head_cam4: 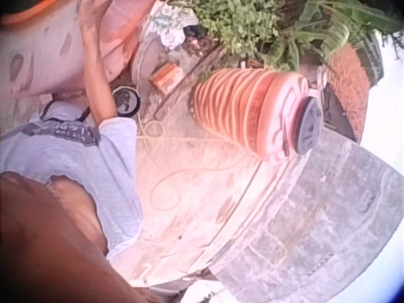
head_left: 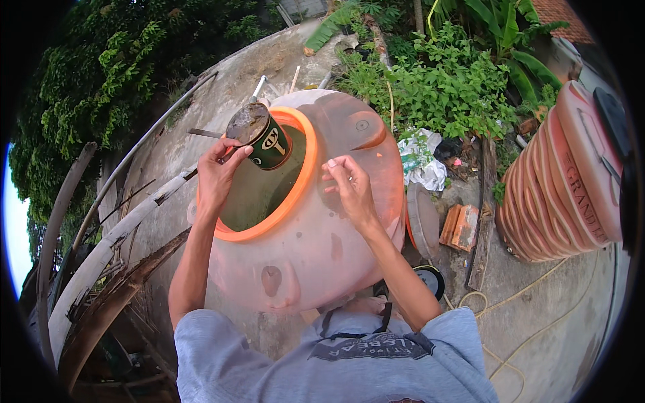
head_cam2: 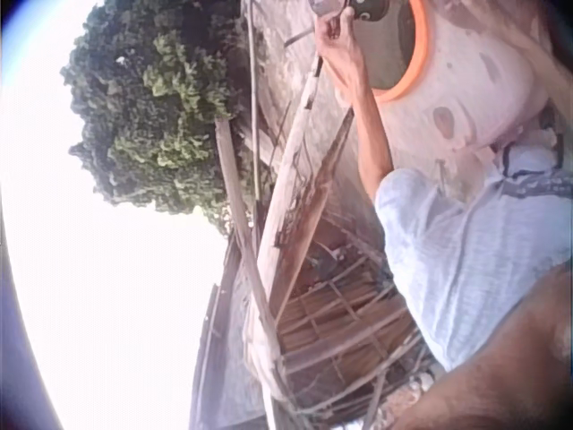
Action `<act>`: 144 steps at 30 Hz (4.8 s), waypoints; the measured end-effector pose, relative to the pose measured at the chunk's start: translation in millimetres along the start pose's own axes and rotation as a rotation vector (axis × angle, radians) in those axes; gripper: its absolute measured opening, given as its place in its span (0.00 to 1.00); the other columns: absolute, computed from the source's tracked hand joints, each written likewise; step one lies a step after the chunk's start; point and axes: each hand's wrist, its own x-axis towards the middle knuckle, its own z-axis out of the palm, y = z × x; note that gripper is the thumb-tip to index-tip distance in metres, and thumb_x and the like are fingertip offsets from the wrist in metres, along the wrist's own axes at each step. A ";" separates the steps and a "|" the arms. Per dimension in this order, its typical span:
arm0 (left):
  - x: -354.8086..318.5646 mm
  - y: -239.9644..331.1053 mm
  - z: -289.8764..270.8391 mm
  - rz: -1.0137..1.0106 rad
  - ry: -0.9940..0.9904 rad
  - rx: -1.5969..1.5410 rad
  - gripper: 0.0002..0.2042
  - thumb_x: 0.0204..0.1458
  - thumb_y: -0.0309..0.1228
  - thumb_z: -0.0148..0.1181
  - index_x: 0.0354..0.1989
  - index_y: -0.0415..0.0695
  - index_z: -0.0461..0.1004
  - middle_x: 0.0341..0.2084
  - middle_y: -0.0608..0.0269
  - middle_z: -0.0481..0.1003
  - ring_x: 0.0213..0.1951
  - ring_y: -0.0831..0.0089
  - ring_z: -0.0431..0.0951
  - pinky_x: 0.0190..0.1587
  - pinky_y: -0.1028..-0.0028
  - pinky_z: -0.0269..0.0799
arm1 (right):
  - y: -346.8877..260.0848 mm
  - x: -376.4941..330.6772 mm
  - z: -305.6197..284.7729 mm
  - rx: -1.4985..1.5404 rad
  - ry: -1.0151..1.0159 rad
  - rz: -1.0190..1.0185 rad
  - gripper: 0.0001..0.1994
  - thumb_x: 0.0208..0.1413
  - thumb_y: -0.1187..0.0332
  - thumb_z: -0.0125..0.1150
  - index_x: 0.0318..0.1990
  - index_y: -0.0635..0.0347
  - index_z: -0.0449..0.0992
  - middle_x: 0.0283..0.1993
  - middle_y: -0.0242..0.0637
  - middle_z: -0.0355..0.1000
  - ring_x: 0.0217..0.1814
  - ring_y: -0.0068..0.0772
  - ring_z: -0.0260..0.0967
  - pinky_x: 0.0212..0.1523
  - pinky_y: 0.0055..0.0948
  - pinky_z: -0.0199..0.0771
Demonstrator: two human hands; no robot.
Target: The person scoops water from a large plastic tank using a small tin can and walks to a garden area. They pour the water onto several potted plants one by one, then return to the tank to refill the can and continue watering.
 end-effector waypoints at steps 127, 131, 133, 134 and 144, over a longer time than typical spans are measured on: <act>149.8 -341.9 77.3 -0.222 -0.249 0.540 0.17 0.52 0.44 0.68 0.42 0.43 0.82 0.39 0.46 0.81 0.46 0.50 0.80 0.49 0.58 0.73 | -21.9 -39.1 2.4 0.039 -0.173 -0.538 0.24 0.66 0.65 0.40 0.14 0.58 0.50 0.13 0.29 0.48 0.16 0.23 0.44 0.20 0.28 0.44; 172.8 -365.8 99.4 -0.232 -0.096 0.537 0.17 0.52 0.43 0.68 0.43 0.45 0.82 0.41 0.45 0.81 0.47 0.48 0.79 0.51 0.56 0.72 | 36.5 -35.5 -11.3 -0.117 -0.057 -0.204 0.23 0.63 0.64 0.44 0.14 0.60 0.52 0.14 0.31 0.48 0.15 0.27 0.44 0.18 0.31 0.42; 180.3 -372.3 107.4 -0.268 -0.022 0.514 0.18 0.52 0.44 0.69 0.43 0.43 0.82 0.41 0.45 0.81 0.48 0.48 0.79 0.51 0.56 0.73 | 49.6 -36.9 -21.9 -0.087 -0.010 -0.164 0.23 0.61 0.63 0.46 0.14 0.59 0.54 0.15 0.32 0.48 0.14 0.31 0.45 0.17 0.32 0.41; 181.5 -371.8 112.6 -0.305 0.030 0.478 0.18 0.52 0.44 0.69 0.44 0.43 0.82 0.41 0.45 0.81 0.48 0.49 0.79 0.51 0.57 0.73 | 36.9 -33.2 -18.7 -0.090 -0.035 -0.283 0.25 0.63 0.61 0.45 0.13 0.59 0.54 0.14 0.31 0.49 0.14 0.29 0.45 0.17 0.31 0.41; 186.1 -397.4 128.7 -0.341 0.156 0.395 0.20 0.51 0.45 0.69 0.46 0.44 0.82 0.42 0.46 0.81 0.48 0.49 0.80 0.50 0.58 0.73 | 38.6 -16.9 -8.5 -0.091 -0.050 -0.261 0.22 0.60 0.64 0.46 0.13 0.59 0.56 0.14 0.33 0.50 0.14 0.29 0.45 0.17 0.33 0.40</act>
